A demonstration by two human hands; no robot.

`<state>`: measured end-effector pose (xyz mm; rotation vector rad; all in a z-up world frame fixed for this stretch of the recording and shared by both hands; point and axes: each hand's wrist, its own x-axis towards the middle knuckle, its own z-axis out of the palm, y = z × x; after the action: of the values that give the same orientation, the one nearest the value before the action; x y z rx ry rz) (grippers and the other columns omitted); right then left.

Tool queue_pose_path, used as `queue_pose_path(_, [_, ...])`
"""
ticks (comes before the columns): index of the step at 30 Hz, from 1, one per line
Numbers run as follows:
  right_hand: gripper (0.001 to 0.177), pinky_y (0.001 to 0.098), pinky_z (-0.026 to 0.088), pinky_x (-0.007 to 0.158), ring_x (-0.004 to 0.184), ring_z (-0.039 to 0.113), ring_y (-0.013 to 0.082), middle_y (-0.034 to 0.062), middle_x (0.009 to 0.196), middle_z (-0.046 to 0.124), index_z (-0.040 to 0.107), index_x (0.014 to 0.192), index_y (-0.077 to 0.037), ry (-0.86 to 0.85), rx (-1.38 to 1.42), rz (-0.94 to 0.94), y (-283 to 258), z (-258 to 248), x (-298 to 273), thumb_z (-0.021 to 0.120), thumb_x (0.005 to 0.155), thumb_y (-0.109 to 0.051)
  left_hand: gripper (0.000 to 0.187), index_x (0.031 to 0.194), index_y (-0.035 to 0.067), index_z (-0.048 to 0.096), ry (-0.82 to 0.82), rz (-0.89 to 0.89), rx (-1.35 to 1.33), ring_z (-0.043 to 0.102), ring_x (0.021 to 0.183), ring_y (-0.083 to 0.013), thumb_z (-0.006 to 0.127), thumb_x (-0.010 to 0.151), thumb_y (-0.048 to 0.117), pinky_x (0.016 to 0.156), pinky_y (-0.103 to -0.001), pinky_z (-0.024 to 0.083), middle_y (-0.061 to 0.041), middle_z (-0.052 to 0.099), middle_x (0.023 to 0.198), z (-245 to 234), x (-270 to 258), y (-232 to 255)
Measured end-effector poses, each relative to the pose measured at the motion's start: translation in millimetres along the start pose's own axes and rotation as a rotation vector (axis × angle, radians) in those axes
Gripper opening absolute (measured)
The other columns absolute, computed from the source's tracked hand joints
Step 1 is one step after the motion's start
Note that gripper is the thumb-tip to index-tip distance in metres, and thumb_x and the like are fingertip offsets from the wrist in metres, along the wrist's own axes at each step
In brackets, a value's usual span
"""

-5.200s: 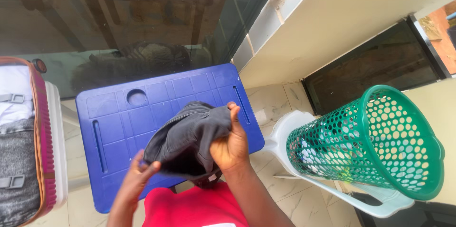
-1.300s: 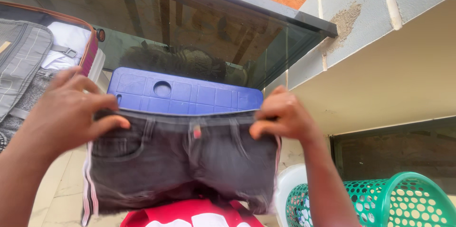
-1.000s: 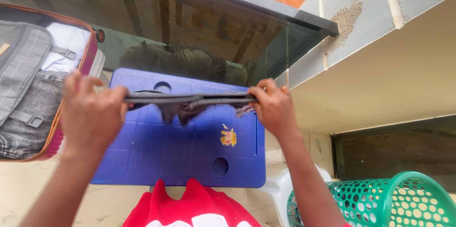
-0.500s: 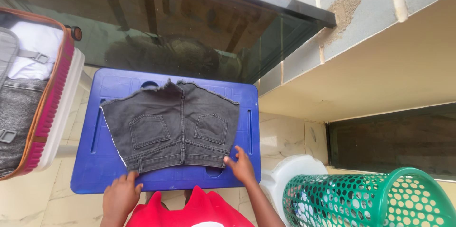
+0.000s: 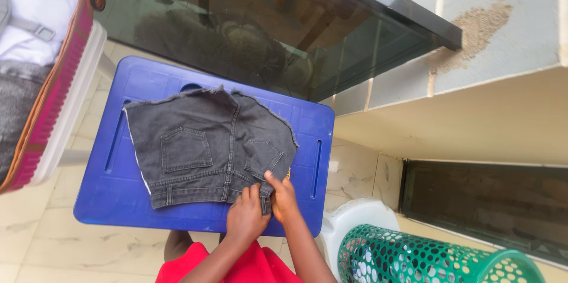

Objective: The person folds various clothing items, including dark shorts, light denim shorts, and a yellow t-shirt, on a blue plastic surface. The person then places the folded items into an open suitcase.

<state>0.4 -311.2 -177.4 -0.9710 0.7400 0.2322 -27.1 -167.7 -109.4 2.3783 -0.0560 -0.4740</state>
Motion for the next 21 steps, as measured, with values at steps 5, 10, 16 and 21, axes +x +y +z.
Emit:
queue_pose_path(5, [0.044,0.0496,0.058,0.086,0.1,0.07,0.0329,0.0162,0.113,0.069,0.053,0.125,-0.001,0.136,0.137,0.055,-48,15,50,0.066,0.083,-0.007,0.038,0.116,0.009,0.06,-0.008,0.046,-0.087,0.07,0.098,-0.0348,0.072,0.08,0.015,0.081,-0.047,0.057,-0.013,0.068,0.103,16,9,-32])
queue_pose_path(10, [0.05,0.0357,0.06,0.072,0.086,0.069,0.0242,0.0099,0.102,0.067,0.052,0.125,-0.003,-0.091,-0.13,-0.18,-73,97,37,0.063,0.076,0.004,0.045,0.125,0.011,0.063,-0.043,-0.064,-0.389,0.071,0.103,-0.034,0.073,0.082,0.017,0.087,-0.044,0.056,-0.014,0.072,0.11,-19,-2,-50])
queue_pose_path(16, [0.065,0.0281,0.045,0.051,0.065,0.06,0.0144,0.0066,0.089,0.066,0.049,0.137,-0.005,-0.354,-0.526,-0.163,31,230,13,0.069,0.075,0.001,0.081,0.135,0.005,0.056,-0.23,-0.083,-0.89,0.065,0.117,-0.025,0.091,0.07,0.036,0.098,-0.037,0.051,-0.011,0.07,0.125,-45,-16,-144])
queue_pose_path(21, [0.056,0.0327,0.051,0.063,0.064,0.063,0.0162,0.0053,0.071,0.063,0.053,0.137,-0.007,-0.454,-1.126,-0.382,96,282,40,0.075,0.086,-0.013,0.08,0.138,0.006,0.059,-0.156,-0.46,-1.221,0.063,0.106,-0.0189,0.082,0.074,0.05,0.09,-0.038,0.053,-0.008,0.071,0.121,-49,-11,-214])
